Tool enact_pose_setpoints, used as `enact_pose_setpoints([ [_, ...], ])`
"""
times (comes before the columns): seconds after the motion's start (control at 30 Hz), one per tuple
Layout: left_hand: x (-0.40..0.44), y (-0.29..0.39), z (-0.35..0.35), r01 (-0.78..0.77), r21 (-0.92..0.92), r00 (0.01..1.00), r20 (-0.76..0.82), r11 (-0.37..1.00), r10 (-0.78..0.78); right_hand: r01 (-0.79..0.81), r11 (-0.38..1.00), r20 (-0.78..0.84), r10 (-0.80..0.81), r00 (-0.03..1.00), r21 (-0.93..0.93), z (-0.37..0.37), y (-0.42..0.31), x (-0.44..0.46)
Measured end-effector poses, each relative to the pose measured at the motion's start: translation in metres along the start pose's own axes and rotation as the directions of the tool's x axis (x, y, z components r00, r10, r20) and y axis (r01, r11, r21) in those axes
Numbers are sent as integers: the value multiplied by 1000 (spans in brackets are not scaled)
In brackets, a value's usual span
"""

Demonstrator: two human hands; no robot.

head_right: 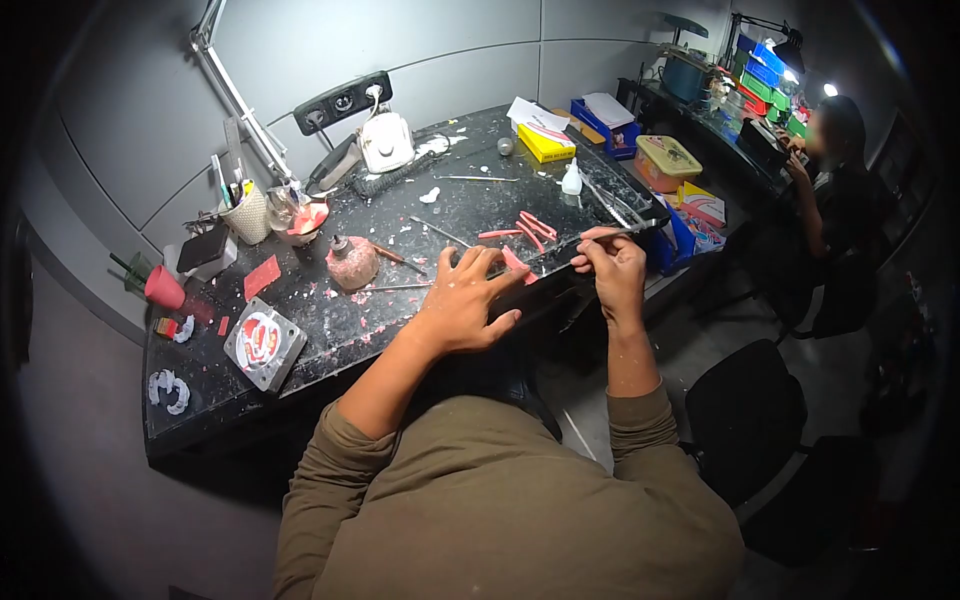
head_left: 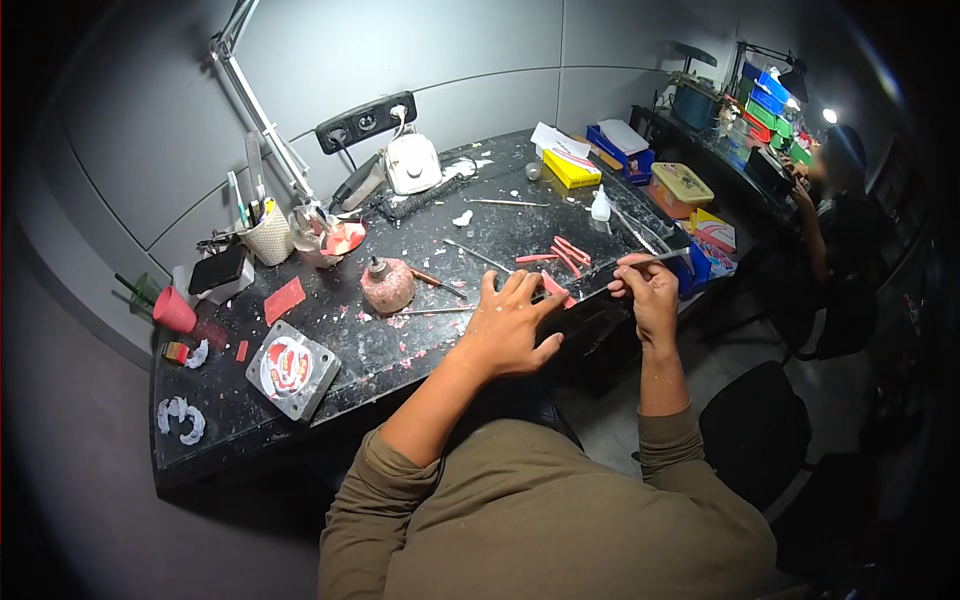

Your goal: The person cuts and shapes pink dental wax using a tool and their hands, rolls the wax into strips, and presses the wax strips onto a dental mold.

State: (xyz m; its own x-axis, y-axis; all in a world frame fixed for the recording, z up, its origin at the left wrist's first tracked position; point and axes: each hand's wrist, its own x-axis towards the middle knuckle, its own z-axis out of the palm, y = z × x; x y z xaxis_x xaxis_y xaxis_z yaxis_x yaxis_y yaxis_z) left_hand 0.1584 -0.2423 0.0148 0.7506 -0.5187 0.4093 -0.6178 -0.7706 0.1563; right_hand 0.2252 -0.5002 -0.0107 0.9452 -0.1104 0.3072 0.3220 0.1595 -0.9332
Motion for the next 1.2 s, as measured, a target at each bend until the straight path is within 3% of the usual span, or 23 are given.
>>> enact_pose_setpoints([
  [0.17,-1,-1,7,-28,89,996,-87,996,35,74,988,77,-64,995,-137,14,3,-9],
  [0.23,0,-2,2,4,53,1000,-20,999,-3,234,945,111,-214,971,-227,30,0,-19],
  [0.33,-1,0,0,-5,48,1000,-8,999,6,437,772,246,-362,899,-461,47,-23,-35],
  [0.43,-3,-1,6,-27,74,995,-96,997,34,757,534,492,-577,651,-376,56,-22,-32],
  [0.77,-2,-3,4,53,-18,998,26,998,-53,732,596,552,-507,662,-331,57,-12,-27],
  [0.83,-3,-4,7,31,9,997,-72,999,-30,728,597,538,-512,670,-337,56,-7,-26],
  [1.2,-2,-3,7,82,20,995,-54,996,-81,725,603,546,-504,669,-332,55,-8,-23],
])
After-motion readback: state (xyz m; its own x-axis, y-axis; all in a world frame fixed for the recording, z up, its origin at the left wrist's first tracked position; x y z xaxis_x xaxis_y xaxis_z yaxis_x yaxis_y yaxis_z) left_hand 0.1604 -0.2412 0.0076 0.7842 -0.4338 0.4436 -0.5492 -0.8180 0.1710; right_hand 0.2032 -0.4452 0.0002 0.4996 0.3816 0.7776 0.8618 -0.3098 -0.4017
